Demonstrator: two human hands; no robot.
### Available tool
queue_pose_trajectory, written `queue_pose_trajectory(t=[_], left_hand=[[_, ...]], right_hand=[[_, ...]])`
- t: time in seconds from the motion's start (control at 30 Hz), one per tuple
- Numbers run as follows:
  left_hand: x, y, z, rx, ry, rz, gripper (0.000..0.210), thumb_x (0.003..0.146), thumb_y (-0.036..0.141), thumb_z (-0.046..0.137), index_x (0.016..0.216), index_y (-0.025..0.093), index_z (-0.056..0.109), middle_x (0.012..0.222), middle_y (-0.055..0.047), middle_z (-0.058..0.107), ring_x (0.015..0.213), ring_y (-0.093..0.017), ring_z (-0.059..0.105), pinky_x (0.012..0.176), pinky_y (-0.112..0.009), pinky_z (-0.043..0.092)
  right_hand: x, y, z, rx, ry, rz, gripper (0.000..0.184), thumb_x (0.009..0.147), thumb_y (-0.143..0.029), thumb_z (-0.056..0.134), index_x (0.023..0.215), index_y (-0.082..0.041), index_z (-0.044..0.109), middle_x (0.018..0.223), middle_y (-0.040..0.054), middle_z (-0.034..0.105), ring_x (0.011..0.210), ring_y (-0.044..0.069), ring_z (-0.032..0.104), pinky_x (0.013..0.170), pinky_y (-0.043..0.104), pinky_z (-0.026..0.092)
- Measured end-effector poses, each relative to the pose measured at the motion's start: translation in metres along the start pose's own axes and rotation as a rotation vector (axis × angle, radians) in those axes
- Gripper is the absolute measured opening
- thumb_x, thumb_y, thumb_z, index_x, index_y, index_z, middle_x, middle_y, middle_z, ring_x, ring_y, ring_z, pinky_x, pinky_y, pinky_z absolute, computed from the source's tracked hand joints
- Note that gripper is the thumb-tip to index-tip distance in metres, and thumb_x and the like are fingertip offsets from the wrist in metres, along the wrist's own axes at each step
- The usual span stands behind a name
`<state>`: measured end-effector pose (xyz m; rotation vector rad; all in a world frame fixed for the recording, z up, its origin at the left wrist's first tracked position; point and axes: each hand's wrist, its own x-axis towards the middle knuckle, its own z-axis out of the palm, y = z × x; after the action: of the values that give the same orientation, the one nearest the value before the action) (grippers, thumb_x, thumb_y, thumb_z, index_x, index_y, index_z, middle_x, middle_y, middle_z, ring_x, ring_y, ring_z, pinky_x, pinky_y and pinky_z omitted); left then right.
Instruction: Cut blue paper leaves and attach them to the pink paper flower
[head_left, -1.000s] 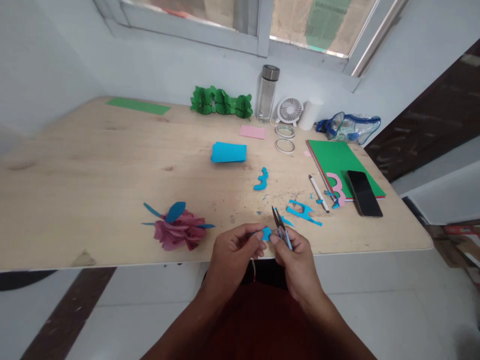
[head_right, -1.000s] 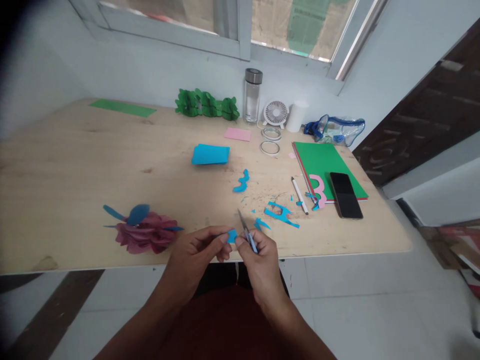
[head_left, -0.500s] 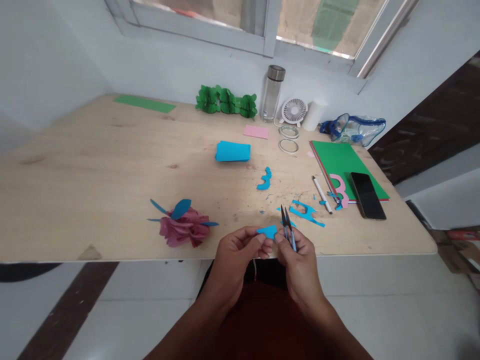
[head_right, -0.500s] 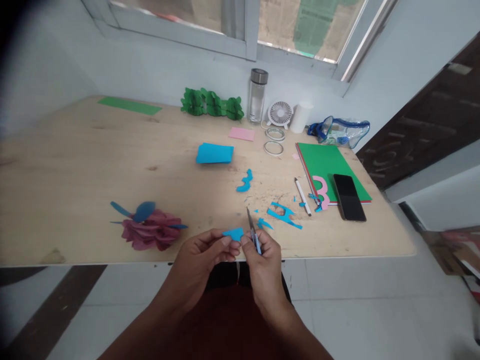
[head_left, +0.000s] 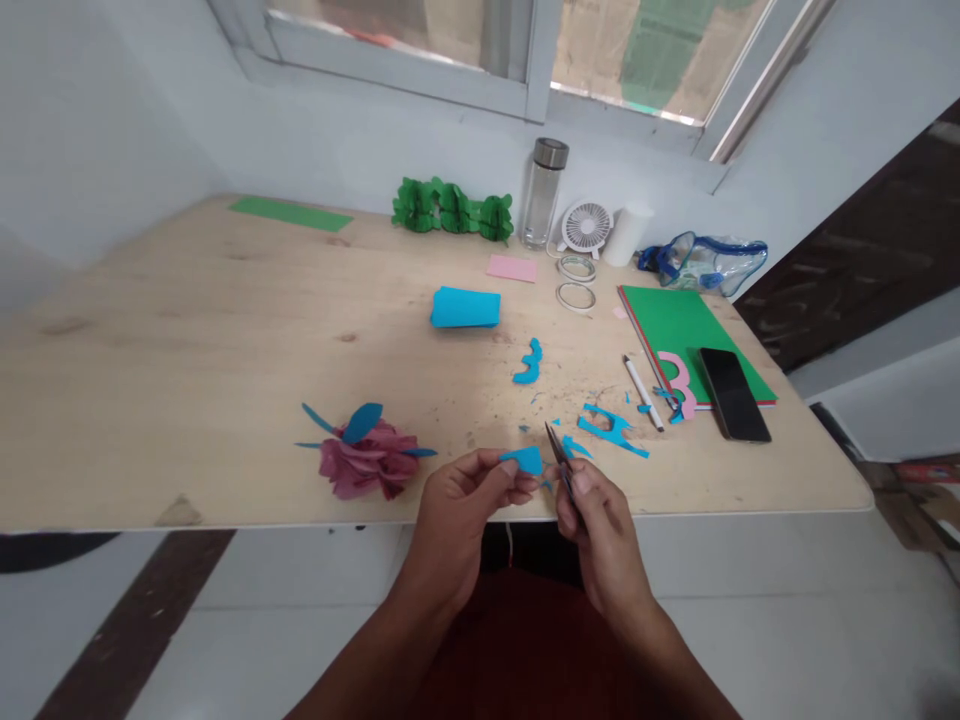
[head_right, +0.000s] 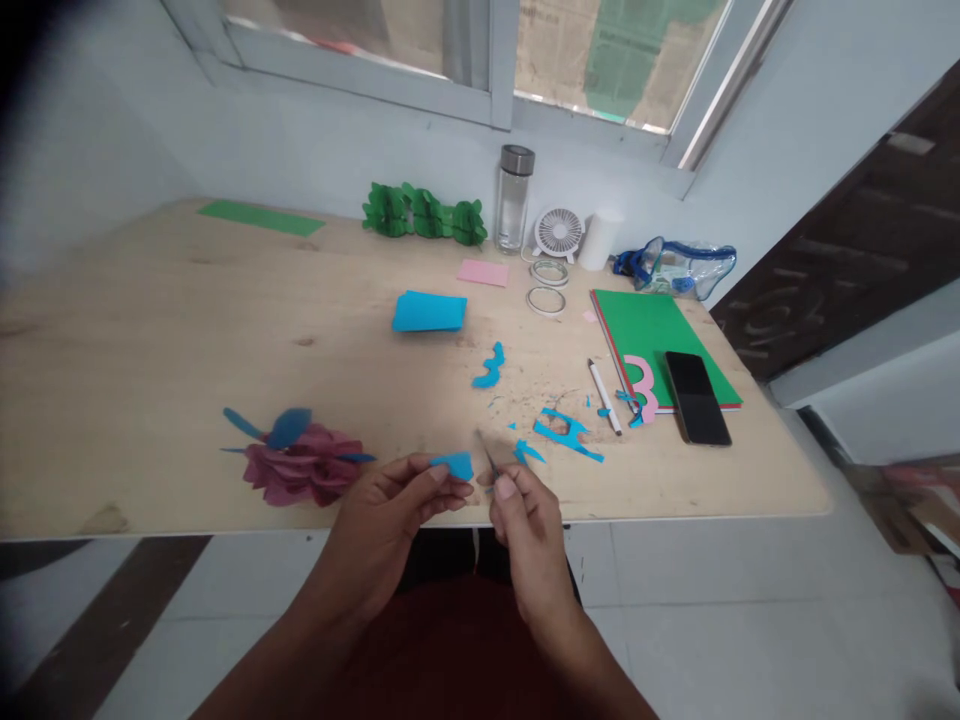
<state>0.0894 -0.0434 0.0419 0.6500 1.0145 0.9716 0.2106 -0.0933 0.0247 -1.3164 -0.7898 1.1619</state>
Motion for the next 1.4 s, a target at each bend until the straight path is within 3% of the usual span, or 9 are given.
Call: queue_pose_trajectory(t=[0.57, 0.97, 1.1, 1.4], left_hand=[[-0.002, 0.004, 0.006, -0.015, -0.009, 0.060, 0.009, 0.069, 0.021, 0.069, 0.067, 0.015, 0.064, 0.060, -0.001, 0.070, 0.058, -0.013, 0.065, 0.066, -0.024, 0.054], [-0.001, 0.008, 0.008, -0.033, -0.019, 0.018, 0.011, 0.065, 0.021, 0.070, 0.066, 0.015, 0.062, 0.057, 0.000, 0.070, 0.052, -0.012, 0.065, 0.060, -0.023, 0.054], [0.002, 0.010, 0.003, 0.061, -0.029, 0.034, 0.013, 0.066, 0.023, 0.071, 0.068, 0.015, 0.062, 0.062, -0.001, 0.071, 0.059, -0.013, 0.066, 0.063, -0.023, 0.053], [0.007, 0.023, -0.009, 0.356, -0.169, 0.119, 0.009, 0.072, 0.024, 0.066, 0.069, 0.015, 0.067, 0.064, 0.000, 0.069, 0.062, -0.011, 0.062, 0.065, -0.022, 0.050]], right_hand=[[-0.007, 0.016, 0.004, 0.079, 0.018, 0.041, 0.039, 0.085, -0.048, 0.056, 0.061, -0.020, 0.043, 0.050, -0.0084, 0.029, 0.046, 0.008, 0.021, 0.044, 0.023, 0.016], [-0.005, 0.013, 0.002, 0.011, 0.030, 0.052, 0.036, 0.084, -0.051, 0.057, 0.071, -0.017, 0.059, 0.049, -0.0088, 0.027, 0.046, 0.007, 0.020, 0.043, 0.022, 0.017], [-0.005, 0.012, -0.001, -0.027, 0.008, 0.043, 0.036, 0.084, -0.051, 0.056, 0.074, -0.017, 0.063, 0.049, -0.0084, 0.027, 0.046, 0.007, 0.021, 0.044, 0.022, 0.018], [-0.003, 0.011, -0.010, -0.092, -0.049, 0.064, 0.038, 0.083, -0.053, 0.056, 0.073, -0.017, 0.064, 0.050, -0.0080, 0.027, 0.046, 0.007, 0.021, 0.044, 0.021, 0.016]])
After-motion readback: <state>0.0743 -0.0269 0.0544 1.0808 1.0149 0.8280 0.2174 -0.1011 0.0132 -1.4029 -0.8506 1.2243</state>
